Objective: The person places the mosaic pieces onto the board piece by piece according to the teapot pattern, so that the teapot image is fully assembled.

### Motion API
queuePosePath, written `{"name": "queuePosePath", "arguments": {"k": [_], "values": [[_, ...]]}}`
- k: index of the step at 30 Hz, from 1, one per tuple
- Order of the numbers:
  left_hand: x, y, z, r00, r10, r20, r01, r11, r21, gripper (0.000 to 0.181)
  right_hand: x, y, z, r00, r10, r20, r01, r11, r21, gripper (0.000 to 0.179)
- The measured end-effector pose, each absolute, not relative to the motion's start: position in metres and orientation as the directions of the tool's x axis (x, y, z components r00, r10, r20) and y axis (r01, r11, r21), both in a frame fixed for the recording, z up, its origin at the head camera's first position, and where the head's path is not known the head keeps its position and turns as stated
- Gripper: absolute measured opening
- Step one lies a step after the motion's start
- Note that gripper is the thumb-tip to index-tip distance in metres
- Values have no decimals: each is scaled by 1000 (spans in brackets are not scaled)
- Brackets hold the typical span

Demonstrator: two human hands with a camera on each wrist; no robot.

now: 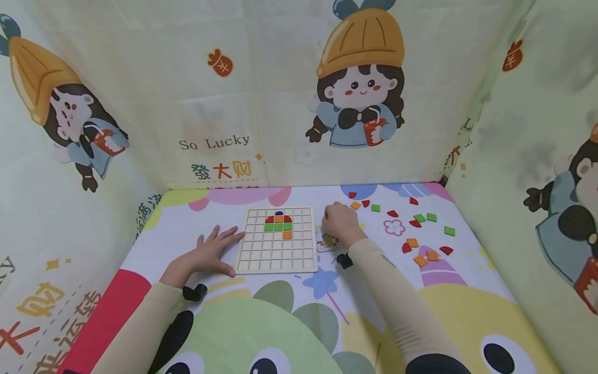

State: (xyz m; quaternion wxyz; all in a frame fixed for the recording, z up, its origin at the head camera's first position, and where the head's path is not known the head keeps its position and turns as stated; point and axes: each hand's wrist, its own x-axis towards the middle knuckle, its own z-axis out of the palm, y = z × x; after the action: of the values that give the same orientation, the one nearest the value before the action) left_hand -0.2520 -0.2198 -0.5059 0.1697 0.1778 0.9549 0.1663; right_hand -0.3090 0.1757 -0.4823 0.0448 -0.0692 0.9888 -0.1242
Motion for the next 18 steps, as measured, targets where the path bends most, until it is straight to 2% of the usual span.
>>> {"name": "queuePosePath", "arguments": {"k": [8,13,18], "values": [[-252,-221,-506,-877,405,-257,293,877,382,120,-313,200,-485,-988,-109,-112,-74,957,-281,24],[-252,-221,-507,-879,403,-254,291,877,382,120,-312,218,-482,-991,-69,-111,-30,947,-321,22],[-252,-222,-508,-877,409,-250,299,875,381,119,-313,238,-482,-996,-9,-86,18,950,-311,23]]}}
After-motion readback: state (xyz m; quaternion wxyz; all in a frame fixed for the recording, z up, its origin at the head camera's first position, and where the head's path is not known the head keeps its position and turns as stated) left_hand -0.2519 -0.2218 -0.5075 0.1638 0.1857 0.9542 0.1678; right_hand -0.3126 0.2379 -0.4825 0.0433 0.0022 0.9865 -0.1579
